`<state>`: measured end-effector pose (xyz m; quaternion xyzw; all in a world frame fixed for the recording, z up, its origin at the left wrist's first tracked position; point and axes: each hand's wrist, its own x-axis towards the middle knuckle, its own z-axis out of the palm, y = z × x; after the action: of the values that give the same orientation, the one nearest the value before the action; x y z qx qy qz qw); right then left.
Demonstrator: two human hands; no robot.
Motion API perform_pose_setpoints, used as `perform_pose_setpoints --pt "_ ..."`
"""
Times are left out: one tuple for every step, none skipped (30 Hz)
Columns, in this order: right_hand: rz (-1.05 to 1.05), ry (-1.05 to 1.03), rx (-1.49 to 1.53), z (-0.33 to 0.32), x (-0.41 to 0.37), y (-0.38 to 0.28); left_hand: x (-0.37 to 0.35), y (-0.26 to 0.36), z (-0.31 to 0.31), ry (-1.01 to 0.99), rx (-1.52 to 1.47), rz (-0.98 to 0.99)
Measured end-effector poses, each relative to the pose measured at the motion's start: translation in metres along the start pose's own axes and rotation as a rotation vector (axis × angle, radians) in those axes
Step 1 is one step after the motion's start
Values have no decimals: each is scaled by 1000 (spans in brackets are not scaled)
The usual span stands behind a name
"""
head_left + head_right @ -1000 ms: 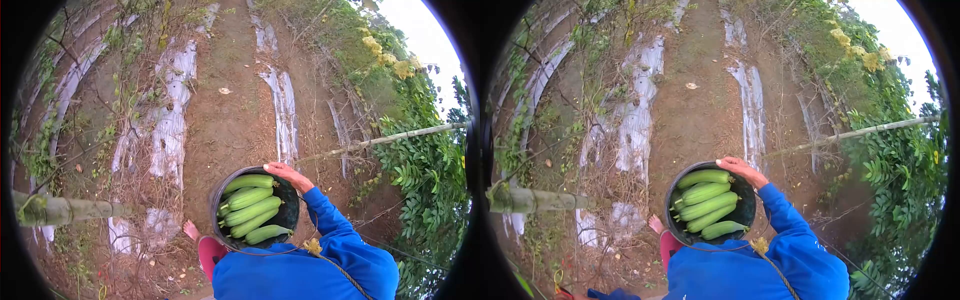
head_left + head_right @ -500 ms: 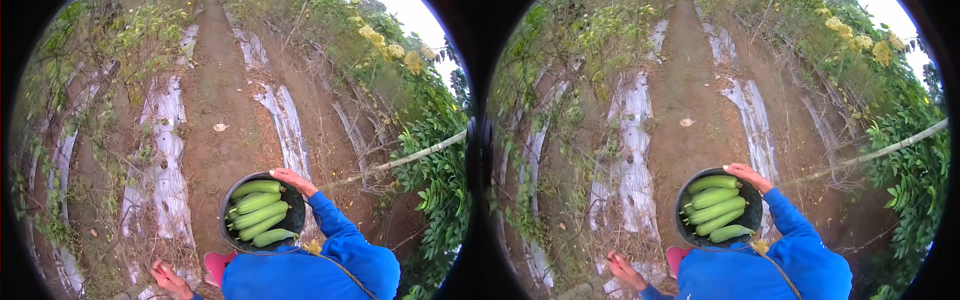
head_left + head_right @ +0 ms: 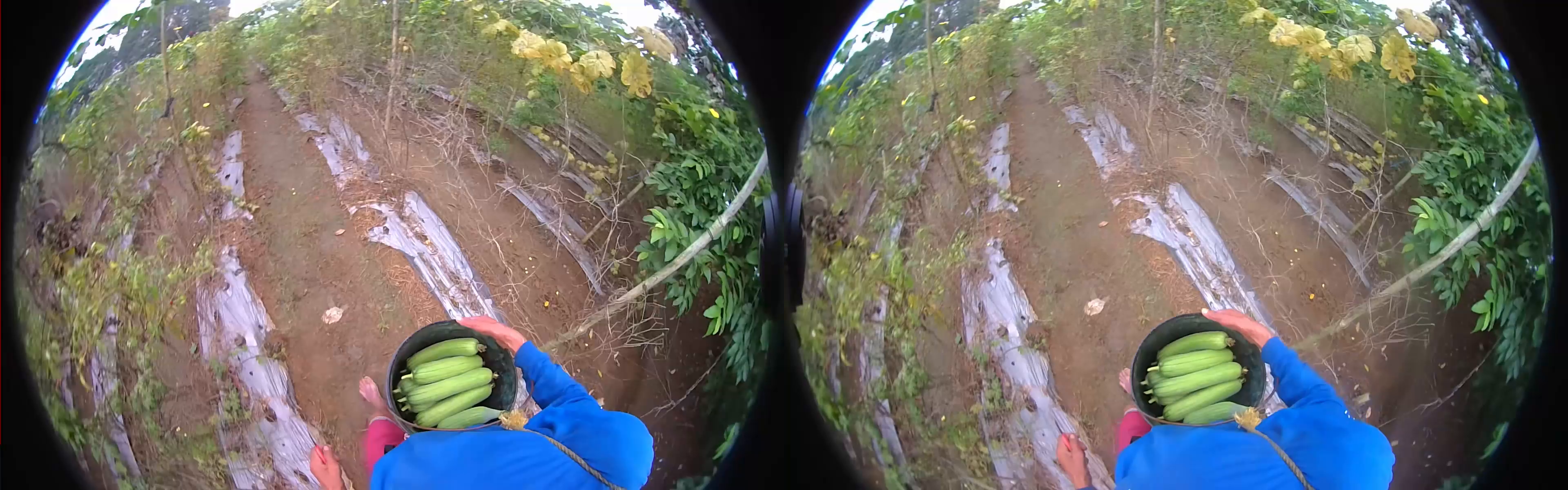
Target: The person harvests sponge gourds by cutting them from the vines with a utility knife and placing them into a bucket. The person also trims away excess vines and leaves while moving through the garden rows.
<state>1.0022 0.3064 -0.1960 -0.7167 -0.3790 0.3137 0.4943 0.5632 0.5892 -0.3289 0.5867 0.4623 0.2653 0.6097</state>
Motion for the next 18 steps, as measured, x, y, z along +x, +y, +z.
perform_pose_setpoints --pt "-13 21 -53 -8 15 3 37 8 12 -40 14 14" --pt "113 96 90 -12 30 -5 75 12 20 -69 -29 10" --pt "75 149 186 -15 41 -17 117 17 33 -103 -76 7" --pt "72 201 78 -31 58 -2 165 16 42 -161 -97 42" --pt "83 241 -36 -43 75 -14 195 42 53 -198 -98 39" --pt "96 267 -35 -61 85 -22 222 69 69 -206 -170 31" --pt "216 316 39 -56 106 -82 255 106 80 -231 -235 37" --pt "286 375 93 -59 113 -87 286 140 90 -289 -212 46" --pt "353 438 151 -61 120 -93 311 174 100 -291 -319 94" --pt "113 435 -65 -75 130 -54 330 210 112 -288 -434 134" --pt "-120 417 -287 -80 135 -31 337 258 125 -303 -498 162" --pt "-94 429 -287 -81 148 -34 347 299 135 -400 -545 233" --pt "-80 462 -279 -87 158 -37 352 334 150 -492 -598 300" --pt "-89 469 -259 -87 171 -46 359 364 163 -556 -666 347" --pt "-101 468 -243 -88 183 -55 366 390 173 -613 -740 393" --pt "-125 458 -259 -88 198 -61 383 413 175 -822 -783 569" --pt "-126 461 -260 -91 216 -60 391 438 180 -825 -785 571" --pt "-34 475 -122 -97 236 -58 394 464 187 -902 -810 754"
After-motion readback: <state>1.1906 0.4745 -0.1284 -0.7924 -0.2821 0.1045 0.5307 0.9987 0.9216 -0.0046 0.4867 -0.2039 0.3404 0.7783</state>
